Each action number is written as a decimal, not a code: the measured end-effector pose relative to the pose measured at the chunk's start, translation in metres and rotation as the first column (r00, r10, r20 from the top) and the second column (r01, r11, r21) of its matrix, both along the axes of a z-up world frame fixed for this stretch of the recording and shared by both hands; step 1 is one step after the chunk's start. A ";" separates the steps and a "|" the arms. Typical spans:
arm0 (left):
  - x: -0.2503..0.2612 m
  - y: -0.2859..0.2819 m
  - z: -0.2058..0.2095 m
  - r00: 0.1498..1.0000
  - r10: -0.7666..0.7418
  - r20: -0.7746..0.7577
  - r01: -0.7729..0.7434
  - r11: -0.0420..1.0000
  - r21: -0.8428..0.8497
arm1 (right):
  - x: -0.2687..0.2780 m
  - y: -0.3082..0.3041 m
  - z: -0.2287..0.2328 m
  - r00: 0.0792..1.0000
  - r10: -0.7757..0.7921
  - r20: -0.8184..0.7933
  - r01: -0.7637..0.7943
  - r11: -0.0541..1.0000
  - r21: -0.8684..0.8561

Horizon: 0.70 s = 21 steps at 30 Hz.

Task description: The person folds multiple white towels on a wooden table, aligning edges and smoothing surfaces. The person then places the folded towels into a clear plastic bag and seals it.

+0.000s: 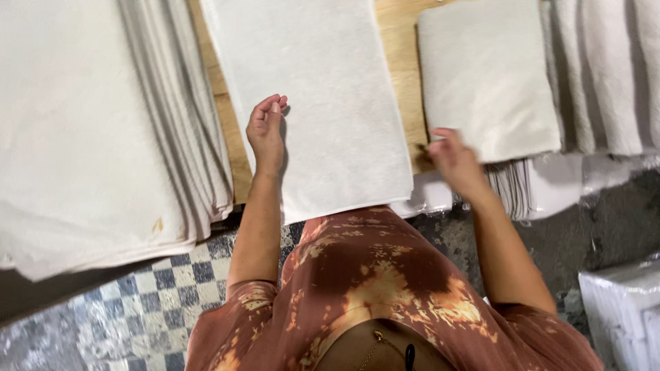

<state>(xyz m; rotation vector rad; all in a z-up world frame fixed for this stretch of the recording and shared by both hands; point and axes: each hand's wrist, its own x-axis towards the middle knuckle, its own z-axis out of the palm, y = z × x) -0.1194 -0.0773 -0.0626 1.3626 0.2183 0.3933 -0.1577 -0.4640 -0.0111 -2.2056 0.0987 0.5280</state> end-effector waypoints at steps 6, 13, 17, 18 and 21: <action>-0.022 0.065 0.011 0.996 -0.068 -0.056 0.070 0.997 0.026 | 0.004 0.047 0.003 0.966 0.258 -0.001 -0.257 0.964 0.068; -0.008 0.107 0.009 0.899 -0.363 -0.246 0.364 0.930 -0.042 | 0.070 0.064 -0.029 0.069 0.626 0.777 -0.535 0.680 -0.501; 0.010 0.129 0.003 0.857 -0.415 -0.305 0.364 0.907 -0.210 | 0.148 0.093 -0.035 0.809 0.333 0.483 -0.335 0.938 -0.087; 0.013 0.133 0.000 0.876 -0.384 -0.292 0.316 0.914 -0.255 | 0.177 0.105 -0.035 0.760 0.265 0.593 -0.280 0.957 -0.068; 0.024 0.136 -0.012 0.913 -0.287 -0.290 0.182 0.922 -0.341 | 0.241 0.137 -0.039 0.708 0.097 0.700 -0.172 0.984 0.039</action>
